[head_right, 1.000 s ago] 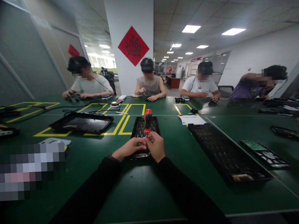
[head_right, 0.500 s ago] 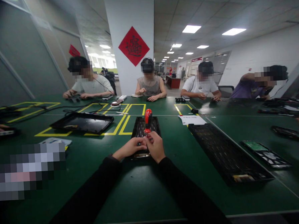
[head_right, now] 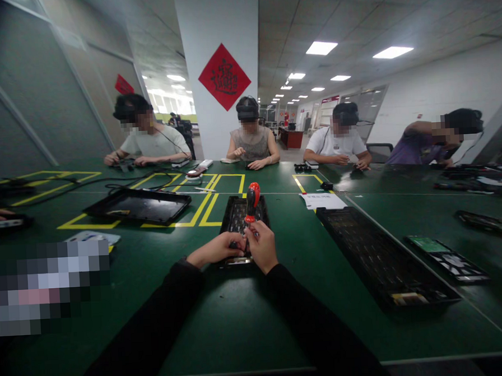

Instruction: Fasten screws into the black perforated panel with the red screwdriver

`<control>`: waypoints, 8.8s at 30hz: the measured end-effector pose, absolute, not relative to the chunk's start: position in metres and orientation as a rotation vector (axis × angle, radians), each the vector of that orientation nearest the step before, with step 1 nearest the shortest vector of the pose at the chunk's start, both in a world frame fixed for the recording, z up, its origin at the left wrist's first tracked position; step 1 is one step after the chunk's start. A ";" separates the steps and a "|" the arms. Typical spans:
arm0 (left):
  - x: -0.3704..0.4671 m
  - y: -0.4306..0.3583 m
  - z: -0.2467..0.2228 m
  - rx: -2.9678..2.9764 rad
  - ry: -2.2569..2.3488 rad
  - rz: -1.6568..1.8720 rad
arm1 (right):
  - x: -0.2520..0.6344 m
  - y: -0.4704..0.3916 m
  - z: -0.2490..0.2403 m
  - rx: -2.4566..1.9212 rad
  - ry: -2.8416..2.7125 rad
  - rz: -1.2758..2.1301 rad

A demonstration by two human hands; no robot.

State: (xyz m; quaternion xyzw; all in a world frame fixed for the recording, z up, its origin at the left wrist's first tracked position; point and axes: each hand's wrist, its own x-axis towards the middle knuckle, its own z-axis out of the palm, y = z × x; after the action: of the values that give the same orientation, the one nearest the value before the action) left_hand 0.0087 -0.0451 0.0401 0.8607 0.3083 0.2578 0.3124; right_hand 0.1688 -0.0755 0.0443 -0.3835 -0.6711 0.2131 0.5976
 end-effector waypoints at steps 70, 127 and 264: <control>0.023 -0.059 0.046 2.338 1.287 0.952 | 0.179 -0.079 0.050 -0.894 -1.386 0.629; 0.022 -0.061 0.050 2.263 1.144 0.994 | 0.181 -0.085 0.049 -1.026 -1.540 0.488; 0.026 -0.052 0.048 2.224 0.770 0.749 | 0.176 -0.078 0.038 -0.933 -1.387 0.668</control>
State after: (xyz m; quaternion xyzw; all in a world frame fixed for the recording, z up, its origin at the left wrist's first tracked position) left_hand 0.0262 -0.0518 0.0482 0.8500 0.2944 0.2865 0.3296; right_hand 0.1763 -0.0779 0.0379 -0.4058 -0.6036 0.2907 0.6216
